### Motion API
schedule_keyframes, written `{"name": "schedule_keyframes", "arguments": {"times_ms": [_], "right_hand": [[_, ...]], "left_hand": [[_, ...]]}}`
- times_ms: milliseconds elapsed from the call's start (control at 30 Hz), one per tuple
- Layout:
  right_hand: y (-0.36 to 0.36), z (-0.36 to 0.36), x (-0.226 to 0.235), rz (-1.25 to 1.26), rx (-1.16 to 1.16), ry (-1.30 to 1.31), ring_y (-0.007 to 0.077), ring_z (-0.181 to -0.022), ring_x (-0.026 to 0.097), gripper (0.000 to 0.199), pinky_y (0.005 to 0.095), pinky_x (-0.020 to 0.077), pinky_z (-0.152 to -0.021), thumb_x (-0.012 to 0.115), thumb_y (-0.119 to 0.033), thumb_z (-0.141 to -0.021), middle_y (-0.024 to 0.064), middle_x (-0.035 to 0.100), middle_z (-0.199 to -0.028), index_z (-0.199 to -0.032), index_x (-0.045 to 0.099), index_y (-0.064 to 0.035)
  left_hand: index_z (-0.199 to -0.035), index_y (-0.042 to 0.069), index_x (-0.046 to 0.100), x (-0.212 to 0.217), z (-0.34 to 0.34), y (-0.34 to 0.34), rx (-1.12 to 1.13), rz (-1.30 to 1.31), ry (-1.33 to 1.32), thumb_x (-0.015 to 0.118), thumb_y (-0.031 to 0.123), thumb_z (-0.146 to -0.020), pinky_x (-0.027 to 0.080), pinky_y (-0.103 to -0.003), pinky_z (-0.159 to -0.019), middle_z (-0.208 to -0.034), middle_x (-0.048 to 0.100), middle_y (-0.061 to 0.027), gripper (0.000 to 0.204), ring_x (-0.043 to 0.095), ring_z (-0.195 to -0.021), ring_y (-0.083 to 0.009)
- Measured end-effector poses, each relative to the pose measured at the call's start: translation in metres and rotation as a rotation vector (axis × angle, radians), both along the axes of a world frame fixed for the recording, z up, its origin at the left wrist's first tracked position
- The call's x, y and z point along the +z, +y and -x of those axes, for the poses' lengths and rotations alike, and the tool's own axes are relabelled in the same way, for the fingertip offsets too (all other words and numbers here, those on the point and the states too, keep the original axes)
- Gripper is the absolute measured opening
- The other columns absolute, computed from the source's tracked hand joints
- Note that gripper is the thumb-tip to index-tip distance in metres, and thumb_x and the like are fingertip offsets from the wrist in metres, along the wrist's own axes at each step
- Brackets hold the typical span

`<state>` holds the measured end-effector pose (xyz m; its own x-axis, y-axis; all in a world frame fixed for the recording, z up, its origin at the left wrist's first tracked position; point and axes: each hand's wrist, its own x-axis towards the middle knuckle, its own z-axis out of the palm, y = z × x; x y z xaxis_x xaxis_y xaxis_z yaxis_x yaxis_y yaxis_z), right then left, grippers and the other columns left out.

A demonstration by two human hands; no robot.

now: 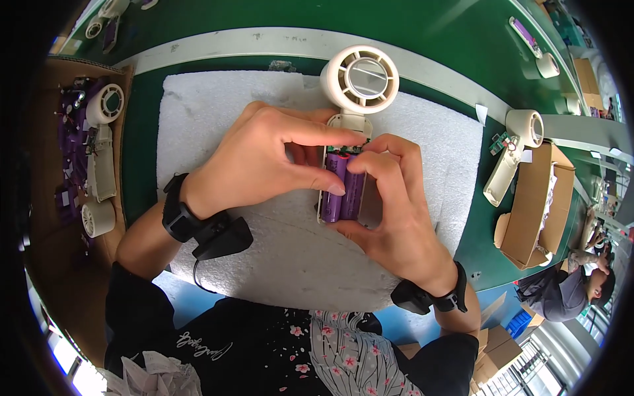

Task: Assembling handheld fans by installing a PCB and batteries into the plastic housing.

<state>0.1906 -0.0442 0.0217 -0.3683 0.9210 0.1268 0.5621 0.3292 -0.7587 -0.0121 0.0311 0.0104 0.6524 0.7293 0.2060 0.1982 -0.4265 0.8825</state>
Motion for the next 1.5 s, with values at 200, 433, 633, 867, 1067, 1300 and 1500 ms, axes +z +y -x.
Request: {"name": "schedule_keyframes", "arguments": {"times_ms": [200, 433, 633, 867, 1067, 1300, 1500], "right_hand": [[-0.001, 0.000, -0.001, 0.075, 0.009, 0.026, 0.0274, -0.112, 0.050, 0.096, 0.0363, 0.0492, -0.090, 0.091, 0.000, -0.048, 0.0123, 0.039, -0.124, -0.132, 0.047, -0.0109], [-0.004, -0.008, -0.003, -0.061, 0.061, -0.056, 0.0288, -0.110, 0.053, 0.087, 0.0374, 0.0496, -0.091, 0.092, -0.004, -0.045, 0.0117, 0.044, -0.126, -0.125, 0.057, -0.0043], [-0.005, 0.002, 0.007, -0.229, 0.076, -0.223, 0.0308, -0.110, 0.054, 0.083, 0.0368, 0.0495, -0.093, 0.092, -0.008, -0.047, 0.0132, 0.048, -0.128, -0.123, 0.060, -0.0004], [-0.009, 0.011, 0.006, -0.288, -0.019, -0.337, 0.0342, -0.112, 0.055, 0.081, 0.0396, 0.0494, -0.091, 0.092, -0.010, -0.049, 0.0153, 0.051, -0.129, -0.123, 0.059, -0.0002], [0.034, -0.006, 0.003, -0.363, -0.231, -0.391, 0.0330, -0.111, 0.058, 0.056, 0.0384, 0.0499, -0.091, 0.082, -0.006, -0.067, 0.0177, 0.055, -0.126, -0.118, 0.059, 0.0029], [0.057, -0.027, 0.006, -0.174, -0.505, -0.280, 0.0294, -0.098, 0.060, 0.036, 0.0325, 0.0486, -0.080, 0.072, -0.006, -0.080, 0.0137, 0.061, -0.115, -0.113, 0.060, 0.0007], [0.050, -0.041, -0.017, -0.203, -0.319, -0.214, 0.0330, -0.105, 0.058, 0.029, 0.0375, 0.0465, -0.089, 0.070, -0.005, -0.079, 0.0135, 0.062, -0.113, -0.107, 0.063, -0.0019]], "left_hand": [[-0.112, 0.008, 0.071, -0.008, -0.001, -0.006, 0.029, 0.081, -0.072, 0.085, 0.009, -0.067, 0.053, -0.026, -0.067, -0.089, 0.073, -0.0106, 0.047, 0.068, -0.070, -0.0143], [-0.114, 0.009, 0.071, -0.002, 0.001, -0.004, -0.003, 0.153, -0.043, 0.083, 0.007, -0.068, 0.052, -0.026, -0.063, -0.089, 0.073, -0.0104, 0.048, 0.066, -0.068, -0.0110], [-0.108, 0.008, 0.073, -0.001, 0.002, -0.001, 0.002, 0.186, -0.055, 0.081, 0.016, -0.068, 0.054, -0.034, -0.068, -0.090, 0.071, -0.0138, 0.042, 0.069, -0.070, -0.0233], [-0.128, 0.010, 0.061, -0.009, 0.000, -0.004, 0.006, 0.117, -0.094, 0.079, 0.009, -0.073, 0.055, -0.030, -0.066, -0.097, 0.071, -0.0129, 0.058, 0.067, -0.069, -0.0152], [-0.137, 0.009, 0.051, -0.006, -0.005, -0.006, 0.112, 0.158, -0.169, 0.076, 0.010, -0.077, 0.056, -0.033, -0.068, -0.111, 0.067, -0.0152, 0.066, 0.068, -0.072, -0.0185], [-0.126, 0.006, 0.057, -0.020, -0.003, -0.003, 0.141, 0.114, -0.155, 0.074, 0.011, -0.080, 0.055, -0.034, -0.071, -0.120, 0.063, -0.0167, 0.050, 0.068, -0.075, -0.0213], [-0.121, 0.004, 0.059, -0.016, -0.002, -0.002, 0.135, 0.104, -0.143, 0.072, 0.008, -0.082, 0.055, -0.032, -0.071, -0.118, 0.063, -0.0158, 0.042, 0.068, -0.078, -0.0203]]}}
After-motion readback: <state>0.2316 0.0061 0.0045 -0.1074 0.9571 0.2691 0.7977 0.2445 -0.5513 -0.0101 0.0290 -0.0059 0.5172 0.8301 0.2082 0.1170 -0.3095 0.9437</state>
